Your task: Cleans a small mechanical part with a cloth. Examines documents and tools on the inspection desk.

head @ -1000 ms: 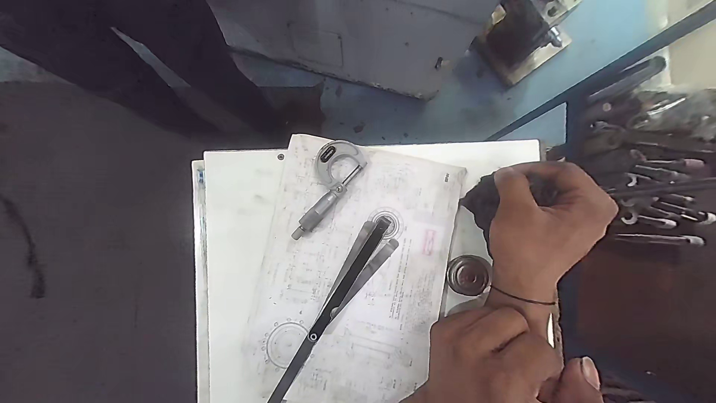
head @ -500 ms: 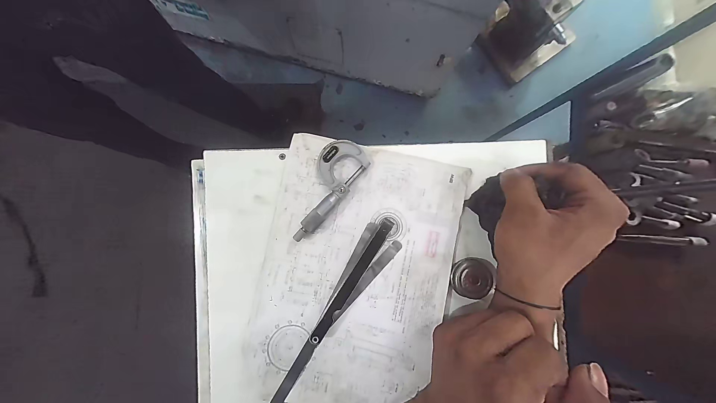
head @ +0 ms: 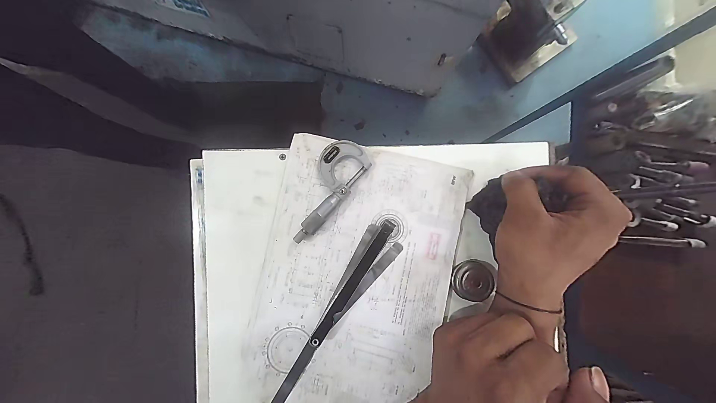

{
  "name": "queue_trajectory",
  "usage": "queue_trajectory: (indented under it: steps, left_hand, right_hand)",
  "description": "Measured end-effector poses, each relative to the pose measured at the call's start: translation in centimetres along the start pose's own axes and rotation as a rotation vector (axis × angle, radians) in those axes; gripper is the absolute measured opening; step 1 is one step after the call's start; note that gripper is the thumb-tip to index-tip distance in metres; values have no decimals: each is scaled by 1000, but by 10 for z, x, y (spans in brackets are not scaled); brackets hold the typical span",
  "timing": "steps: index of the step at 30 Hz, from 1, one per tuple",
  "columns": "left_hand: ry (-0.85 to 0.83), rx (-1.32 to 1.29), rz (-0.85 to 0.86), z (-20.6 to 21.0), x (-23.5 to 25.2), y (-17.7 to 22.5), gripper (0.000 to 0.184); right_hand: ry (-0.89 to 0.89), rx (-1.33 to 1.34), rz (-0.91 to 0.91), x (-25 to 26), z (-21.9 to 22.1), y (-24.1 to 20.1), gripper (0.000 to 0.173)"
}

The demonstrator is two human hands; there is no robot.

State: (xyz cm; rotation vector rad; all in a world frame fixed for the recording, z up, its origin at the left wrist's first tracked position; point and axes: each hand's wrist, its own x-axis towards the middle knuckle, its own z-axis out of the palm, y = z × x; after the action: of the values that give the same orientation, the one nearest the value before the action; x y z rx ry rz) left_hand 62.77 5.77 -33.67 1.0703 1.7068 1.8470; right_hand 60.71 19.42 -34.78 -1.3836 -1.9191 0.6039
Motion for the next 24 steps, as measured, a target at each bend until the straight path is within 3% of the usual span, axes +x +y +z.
queue_trajectory:
  steps: [24]
  left_hand:
    - [-4, -14, -18, -1, 1, 0, 35]
  right_hand:
    - [13, -4, -43, 2, 2, 2, 7]
